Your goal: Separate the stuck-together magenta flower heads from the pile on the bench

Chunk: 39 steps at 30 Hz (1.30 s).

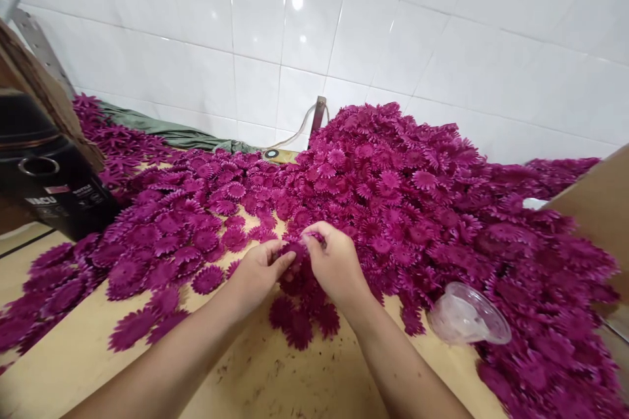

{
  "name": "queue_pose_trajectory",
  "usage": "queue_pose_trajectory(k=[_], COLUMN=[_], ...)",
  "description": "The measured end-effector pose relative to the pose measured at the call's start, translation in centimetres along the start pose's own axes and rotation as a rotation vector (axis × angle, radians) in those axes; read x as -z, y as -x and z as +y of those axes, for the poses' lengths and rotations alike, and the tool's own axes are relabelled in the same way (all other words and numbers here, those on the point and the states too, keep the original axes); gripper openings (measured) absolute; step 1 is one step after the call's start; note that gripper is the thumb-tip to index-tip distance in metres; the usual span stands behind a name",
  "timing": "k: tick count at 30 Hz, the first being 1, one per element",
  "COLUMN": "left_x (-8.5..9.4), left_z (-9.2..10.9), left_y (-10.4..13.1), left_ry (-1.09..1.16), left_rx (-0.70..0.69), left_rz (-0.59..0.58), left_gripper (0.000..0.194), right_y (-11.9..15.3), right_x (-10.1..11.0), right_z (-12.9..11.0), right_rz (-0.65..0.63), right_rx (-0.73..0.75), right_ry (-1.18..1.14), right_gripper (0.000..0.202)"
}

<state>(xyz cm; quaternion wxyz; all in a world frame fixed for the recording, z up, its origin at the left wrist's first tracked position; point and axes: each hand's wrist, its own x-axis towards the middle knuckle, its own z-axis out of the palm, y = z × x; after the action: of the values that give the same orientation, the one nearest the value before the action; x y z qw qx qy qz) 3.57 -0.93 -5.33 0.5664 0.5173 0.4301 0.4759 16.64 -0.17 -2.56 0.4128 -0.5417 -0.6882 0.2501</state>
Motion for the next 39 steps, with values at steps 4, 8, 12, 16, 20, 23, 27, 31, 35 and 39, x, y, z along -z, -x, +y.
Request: queue_pose_trajectory(k=[4, 8, 12, 16, 20, 23, 27, 31, 35, 39], left_x=[0.2, 0.2, 0.4, 0.6, 0.3, 0.0, -0.1, 0.0, 0.2, 0.5], left_z=[0.5, 0.5, -0.1, -0.1, 0.1, -0.1, -0.4, -0.3, -0.1, -0.2], left_y=[0.1, 0.2, -0.1, -0.2, 0.1, 0.2, -0.1, -0.2, -0.3, -0.3], left_ry=[-0.053, -0.094, -0.119, -0.112, -0.024, 0.0, 0.005, 0.008, -0.039, -0.09], left_rx=[0.0, 0.075, 0.05, 0.061, 0.029, -0.066, -0.091, -0.102, -0.019, -0.035], left_rz=[0.046, -0.003, 0.029, 0.051, -0.016, -0.059, -0.064, -0.024, 0.019, 0.073], left_gripper=[0.016, 0.023, 0.034, 0.044, 0.04, 0.019, 0.008, 0.016, 0.027, 0.034], right_y=[-0.6, -0.2, 0.8, 0.8, 0.4, -0.2, -1.0, -0.7, 0.8, 1.1], right_x=[1.3, 1.4, 0.0, -1.0, -0.8, -0.2, 0.9, 1.3, 0.4, -0.9], right_z=[0.8, 0.2, -0.9, -0.9, -0.4, 0.2, 1.6, 2.0, 0.2, -0.9], right_rz=[0.208, 0.078, -0.283, -0.399, -0.294, -0.151, 0.094, 0.253, -0.102, -0.303], right_rx=[0.072, 0.134, -0.03, -0.066, -0.089, -0.095, -0.197, -0.087, 0.002, -0.03], right_ry=[0.143, 0.138, -0.129, -0.268, -0.339, -0.342, -0.283, -0.078, -0.047, -0.181], right_gripper=[0.021, 0.028, 0.022, 0.017, 0.01, 0.014, 0.026, 0.047, 0.031, 0.013])
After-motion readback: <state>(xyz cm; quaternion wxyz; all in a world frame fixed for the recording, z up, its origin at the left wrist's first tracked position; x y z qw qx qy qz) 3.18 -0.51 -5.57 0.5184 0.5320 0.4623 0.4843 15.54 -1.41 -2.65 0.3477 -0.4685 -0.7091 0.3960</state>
